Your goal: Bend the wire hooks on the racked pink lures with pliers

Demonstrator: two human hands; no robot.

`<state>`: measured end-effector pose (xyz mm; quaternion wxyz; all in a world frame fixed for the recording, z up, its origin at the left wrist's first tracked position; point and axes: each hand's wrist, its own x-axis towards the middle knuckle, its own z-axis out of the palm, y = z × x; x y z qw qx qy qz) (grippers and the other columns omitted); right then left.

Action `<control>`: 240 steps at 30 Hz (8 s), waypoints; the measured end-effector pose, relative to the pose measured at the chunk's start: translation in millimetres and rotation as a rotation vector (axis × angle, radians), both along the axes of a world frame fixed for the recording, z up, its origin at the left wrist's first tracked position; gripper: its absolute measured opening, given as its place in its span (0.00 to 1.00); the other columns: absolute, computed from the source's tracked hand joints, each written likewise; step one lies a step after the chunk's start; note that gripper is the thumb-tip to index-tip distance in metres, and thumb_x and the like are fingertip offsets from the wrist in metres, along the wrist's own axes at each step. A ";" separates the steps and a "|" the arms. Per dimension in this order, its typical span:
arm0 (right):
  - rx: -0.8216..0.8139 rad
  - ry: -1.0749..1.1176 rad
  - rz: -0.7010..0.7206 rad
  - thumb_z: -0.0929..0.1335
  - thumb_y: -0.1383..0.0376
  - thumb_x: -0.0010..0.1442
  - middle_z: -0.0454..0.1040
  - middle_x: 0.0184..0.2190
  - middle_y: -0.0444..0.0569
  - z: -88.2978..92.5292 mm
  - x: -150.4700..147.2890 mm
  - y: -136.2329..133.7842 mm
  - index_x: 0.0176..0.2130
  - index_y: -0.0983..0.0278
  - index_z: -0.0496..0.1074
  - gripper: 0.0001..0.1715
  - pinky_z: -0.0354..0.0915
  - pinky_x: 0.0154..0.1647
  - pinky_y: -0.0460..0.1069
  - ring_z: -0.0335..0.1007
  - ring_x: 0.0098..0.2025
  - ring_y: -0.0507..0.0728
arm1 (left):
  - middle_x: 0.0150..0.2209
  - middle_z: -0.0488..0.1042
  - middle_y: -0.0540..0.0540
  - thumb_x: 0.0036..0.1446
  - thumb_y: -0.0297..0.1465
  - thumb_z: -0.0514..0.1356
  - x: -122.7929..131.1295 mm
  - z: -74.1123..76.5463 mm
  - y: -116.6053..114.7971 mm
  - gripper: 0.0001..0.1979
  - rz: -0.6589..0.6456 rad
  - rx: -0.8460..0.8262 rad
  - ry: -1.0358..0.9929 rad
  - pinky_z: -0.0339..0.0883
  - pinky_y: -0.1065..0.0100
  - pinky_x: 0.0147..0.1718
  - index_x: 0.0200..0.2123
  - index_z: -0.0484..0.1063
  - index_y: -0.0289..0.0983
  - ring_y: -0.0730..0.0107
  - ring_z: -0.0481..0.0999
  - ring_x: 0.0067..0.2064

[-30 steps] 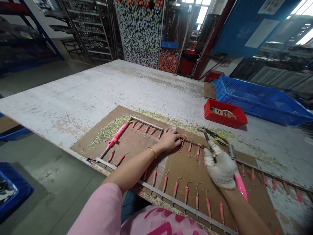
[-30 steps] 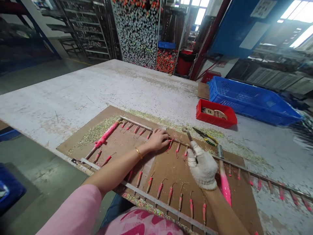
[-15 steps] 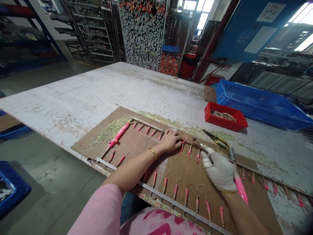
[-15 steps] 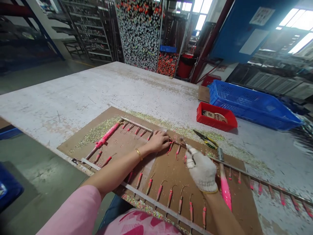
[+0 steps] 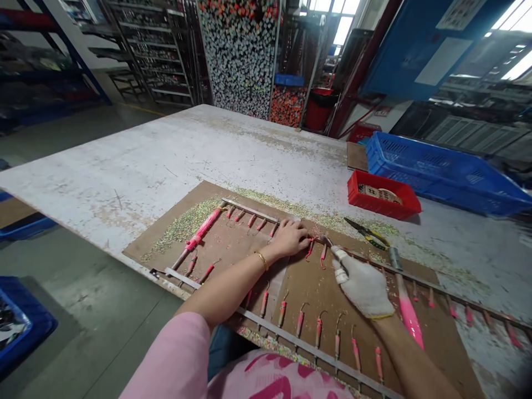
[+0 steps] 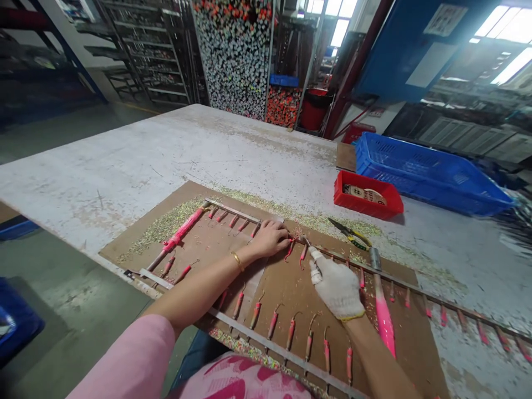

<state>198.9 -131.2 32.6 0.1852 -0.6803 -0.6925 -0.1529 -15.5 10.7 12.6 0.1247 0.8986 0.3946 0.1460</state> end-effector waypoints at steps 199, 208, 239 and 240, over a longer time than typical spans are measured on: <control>-0.039 -0.109 0.062 0.62 0.61 0.71 0.76 0.27 0.47 0.1 -8.1 19.4 0.59 0.59 0.78 0.24 0.52 0.33 0.51 0.65 0.29 0.54 | 0.43 0.78 0.43 0.69 0.41 0.60 14.7 -17.7 -4.5 0.14 0.147 0.053 -0.103 0.52 0.50 0.64 0.36 0.75 0.38 0.59 0.73 0.50; -0.038 -0.068 0.110 0.62 0.61 0.72 0.78 0.28 0.46 -0.5 -9.5 21.0 0.59 0.58 0.78 0.23 0.54 0.33 0.50 0.68 0.29 0.54 | 0.43 0.77 0.44 0.69 0.39 0.60 14.3 -15.7 -6.4 0.12 0.165 0.054 -0.111 0.53 0.52 0.63 0.35 0.75 0.38 0.60 0.73 0.49; 0.150 -0.191 -0.008 0.62 0.59 0.72 0.74 0.26 0.48 4.4 -4.5 17.4 0.57 0.62 0.79 0.23 0.50 0.33 0.52 0.65 0.29 0.56 | 0.45 0.78 0.43 0.71 0.40 0.59 9.7 -17.0 -4.4 0.14 0.091 0.045 -0.140 0.52 0.51 0.64 0.36 0.78 0.38 0.60 0.73 0.50; 0.187 -0.190 -0.034 0.63 0.58 0.72 0.74 0.26 0.49 5.4 -4.8 16.8 0.58 0.63 0.78 0.24 0.51 0.34 0.52 0.65 0.29 0.56 | 0.45 0.78 0.43 0.71 0.40 0.59 9.6 -17.4 -4.2 0.14 0.087 0.050 -0.138 0.52 0.50 0.64 0.36 0.78 0.38 0.59 0.73 0.51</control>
